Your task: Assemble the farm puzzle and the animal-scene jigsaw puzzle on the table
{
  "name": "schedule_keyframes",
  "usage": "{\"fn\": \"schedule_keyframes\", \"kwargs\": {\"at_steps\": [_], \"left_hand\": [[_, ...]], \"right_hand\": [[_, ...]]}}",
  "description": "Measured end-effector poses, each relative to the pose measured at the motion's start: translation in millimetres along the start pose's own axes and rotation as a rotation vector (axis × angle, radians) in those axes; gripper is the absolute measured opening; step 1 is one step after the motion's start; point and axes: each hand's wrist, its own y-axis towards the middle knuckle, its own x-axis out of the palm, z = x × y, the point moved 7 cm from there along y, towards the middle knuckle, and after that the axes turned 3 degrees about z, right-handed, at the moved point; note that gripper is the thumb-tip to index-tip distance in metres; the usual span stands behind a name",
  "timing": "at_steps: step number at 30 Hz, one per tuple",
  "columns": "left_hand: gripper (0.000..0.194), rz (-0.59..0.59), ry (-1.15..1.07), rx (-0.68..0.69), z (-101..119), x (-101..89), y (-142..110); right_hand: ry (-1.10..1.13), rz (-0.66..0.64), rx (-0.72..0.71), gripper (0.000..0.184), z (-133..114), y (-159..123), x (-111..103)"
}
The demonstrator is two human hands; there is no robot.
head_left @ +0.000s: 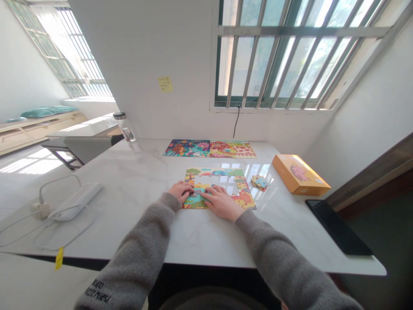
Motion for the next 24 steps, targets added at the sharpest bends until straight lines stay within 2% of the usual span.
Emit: {"fn": "schedule_keyframes", "kwargs": {"at_steps": [8,11,14,17,24], "left_hand": [[0.03,-0.052,0.07,0.007,18.5,-5.2,-4.9],[0.027,-0.03,0.056,0.013,20.7,-6.4,-4.5],[0.026,0.025,0.036,0.01,19.4,-7.3,-2.9],[0.025,0.061,0.012,0.027,18.3,-7.0,-1.6],[0.026,0.084,-0.04,0.047,16.8,-5.7,-0.1]], "right_hand": [[0.071,0.002,-0.016,0.036,-2.7,-0.2,-3.6],[0.115,0.053,0.015,0.031,10.0,-1.3,-13.1],[0.094,0.15,0.101,0.027,40.5,-8.0,-29.9],[0.017,0.238,0.237,0.027,82.9,-24.6,-48.5],[-0.2,0.286,0.582,0.029,173.2,-87.2,-76.2]]}}
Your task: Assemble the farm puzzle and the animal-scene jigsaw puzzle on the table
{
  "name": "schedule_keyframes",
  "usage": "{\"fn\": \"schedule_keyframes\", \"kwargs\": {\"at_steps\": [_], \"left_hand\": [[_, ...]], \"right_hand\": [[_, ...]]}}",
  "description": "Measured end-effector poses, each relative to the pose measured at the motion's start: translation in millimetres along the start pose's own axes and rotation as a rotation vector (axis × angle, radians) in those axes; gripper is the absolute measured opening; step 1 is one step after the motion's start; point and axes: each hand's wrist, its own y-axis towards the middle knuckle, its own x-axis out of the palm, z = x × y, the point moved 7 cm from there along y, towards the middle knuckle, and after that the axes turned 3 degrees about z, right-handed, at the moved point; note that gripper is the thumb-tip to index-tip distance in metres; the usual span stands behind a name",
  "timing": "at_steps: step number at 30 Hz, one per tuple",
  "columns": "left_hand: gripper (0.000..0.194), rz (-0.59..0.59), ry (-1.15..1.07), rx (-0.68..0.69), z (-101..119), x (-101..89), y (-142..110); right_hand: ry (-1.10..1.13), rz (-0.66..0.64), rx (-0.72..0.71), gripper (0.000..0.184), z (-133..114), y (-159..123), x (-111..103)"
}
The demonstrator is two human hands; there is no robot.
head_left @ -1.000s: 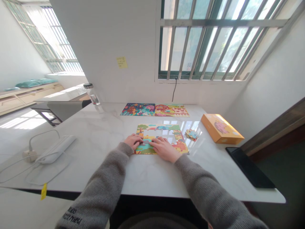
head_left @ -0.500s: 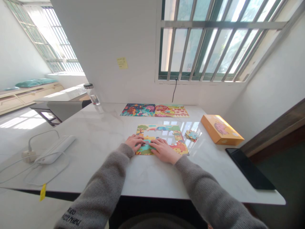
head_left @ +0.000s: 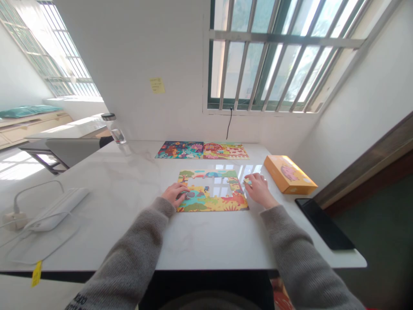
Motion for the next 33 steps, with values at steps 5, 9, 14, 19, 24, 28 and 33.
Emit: {"fn": "schedule_keyframes", "kwargs": {"at_steps": [5,9,14,19,24,28,33], "left_hand": [[0.025,-0.009,-0.03,0.032,7.8,-3.3,1.6],[0.026,-0.026,-0.023,0.032,12.5,-6.5,2.6],[0.026,-0.032,-0.024,0.019,13.4,-6.5,3.3],[0.026,-0.025,-0.026,0.032,14.0,-7.2,3.8],[0.025,-0.003,-0.021,0.047,22.7,-6.5,6.4],[0.035,-0.017,-0.05,0.061,42.1,2.3,9.2],[0.071,-0.088,-0.086,0.066,59.0,18.8,10.0]], "right_hand": [[-0.101,-0.056,0.095,0.028,45.4,-5.6,4.1],[-0.071,-0.102,0.059,0.024,57.5,-4.9,10.7],[-0.008,-0.098,0.037,0.022,63.1,-3.3,12.9],[0.081,-0.028,0.048,0.032,56.6,-1.1,-0.9],[0.33,0.046,-0.005,0.037,13.9,2.0,-14.5],[0.426,-0.019,-0.239,0.041,-58.3,-9.0,-6.8],[0.458,-0.15,-0.452,0.047,-126.8,-33.5,3.2]]}}
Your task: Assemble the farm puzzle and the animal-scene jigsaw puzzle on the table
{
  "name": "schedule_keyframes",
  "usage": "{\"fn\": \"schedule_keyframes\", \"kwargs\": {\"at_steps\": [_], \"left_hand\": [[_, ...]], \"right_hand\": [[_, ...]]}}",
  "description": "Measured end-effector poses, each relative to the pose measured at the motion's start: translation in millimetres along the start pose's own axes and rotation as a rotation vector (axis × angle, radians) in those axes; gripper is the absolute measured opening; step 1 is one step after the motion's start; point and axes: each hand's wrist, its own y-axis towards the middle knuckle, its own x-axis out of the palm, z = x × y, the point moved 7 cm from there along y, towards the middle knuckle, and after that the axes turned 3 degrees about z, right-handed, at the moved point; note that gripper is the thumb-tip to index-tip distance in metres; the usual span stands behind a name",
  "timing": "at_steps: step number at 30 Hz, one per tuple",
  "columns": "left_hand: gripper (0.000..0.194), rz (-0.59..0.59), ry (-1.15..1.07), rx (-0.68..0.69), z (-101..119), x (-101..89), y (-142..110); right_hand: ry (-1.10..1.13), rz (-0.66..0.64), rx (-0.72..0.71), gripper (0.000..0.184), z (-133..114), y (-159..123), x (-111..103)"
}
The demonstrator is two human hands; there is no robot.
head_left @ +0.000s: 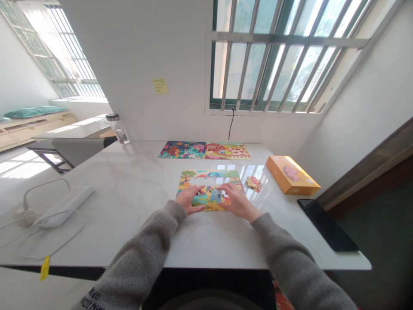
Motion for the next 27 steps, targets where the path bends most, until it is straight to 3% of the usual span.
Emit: {"fn": "schedule_keyframes", "kwargs": {"at_steps": [3,13,18,22,27], "left_hand": [[0.075,-0.032,0.004,0.033,2.4,7.2,1.1],[0.05,-0.08,0.058,0.028,11.4,7.9,1.8],[0.048,-0.029,0.051,0.042,26.9,2.6,1.7],[0.047,-0.002,0.025,0.106,43.9,0.0,1.4],[0.057,0.037,0.041,0.15,48.3,-2.9,1.3]], "right_hand": [[-0.005,-0.04,-0.023,0.051,-14.0,-1.0,6.6],[0.142,-0.061,-0.07,0.057,-30.0,-4.3,13.5],[0.343,0.028,0.102,0.042,-15.3,-3.4,14.6],[0.481,-0.024,0.26,0.041,-3.2,-3.8,26.4],[0.631,-0.037,0.333,0.036,-0.5,-2.9,28.4]]}}
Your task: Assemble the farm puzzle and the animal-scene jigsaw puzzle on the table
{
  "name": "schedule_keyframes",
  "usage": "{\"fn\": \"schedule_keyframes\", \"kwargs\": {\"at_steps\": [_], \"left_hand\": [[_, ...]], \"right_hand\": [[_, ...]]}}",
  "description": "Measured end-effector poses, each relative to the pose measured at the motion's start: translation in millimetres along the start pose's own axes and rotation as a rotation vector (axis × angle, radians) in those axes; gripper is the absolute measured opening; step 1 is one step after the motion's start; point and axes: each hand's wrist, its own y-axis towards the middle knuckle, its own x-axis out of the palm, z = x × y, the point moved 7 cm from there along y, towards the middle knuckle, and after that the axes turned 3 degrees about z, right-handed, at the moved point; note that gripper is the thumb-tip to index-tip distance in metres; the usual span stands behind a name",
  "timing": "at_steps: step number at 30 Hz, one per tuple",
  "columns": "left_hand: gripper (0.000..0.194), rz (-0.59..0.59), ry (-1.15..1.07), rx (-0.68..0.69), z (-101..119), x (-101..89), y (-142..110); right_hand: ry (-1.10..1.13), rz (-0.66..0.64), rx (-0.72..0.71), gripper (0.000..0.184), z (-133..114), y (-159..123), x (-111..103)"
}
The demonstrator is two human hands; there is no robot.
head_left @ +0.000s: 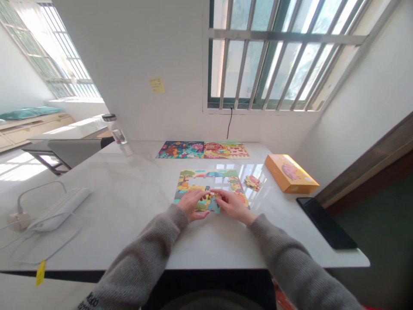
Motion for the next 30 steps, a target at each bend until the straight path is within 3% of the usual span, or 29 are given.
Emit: {"fn": "schedule_keyframes", "kwargs": {"at_steps": [4,12,18,22,27,30], "left_hand": [[0.049,0.057,0.009,-0.023,-5.3,-3.1,-0.1],[0.025,0.021,0.028,-0.05,-8.8,1.1,1.0],[0.032,-0.016,-0.005,-0.021,-13.1,7.0,-0.9],[0.029,0.029,-0.037,-0.02,-12.0,0.7,-1.6],[0.052,-0.014,-0.045,-0.017,-6.3,-0.9,-0.7],[0.056,-0.026,-0.025,-0.011,-5.9,1.0,-1.0]], "right_hand": [[0.12,0.021,0.041,0.032,1.0,0.7,-1.9],[0.242,0.089,0.078,0.036,9.2,2.2,-2.3],[0.115,0.062,0.064,0.033,3.4,1.3,-3.9],[0.064,0.102,0.091,0.029,1.0,-0.1,-8.9],[0.156,0.138,0.119,0.03,1.9,-0.6,-10.7],[0.169,0.152,0.124,0.029,1.7,-0.9,-11.0]]}}
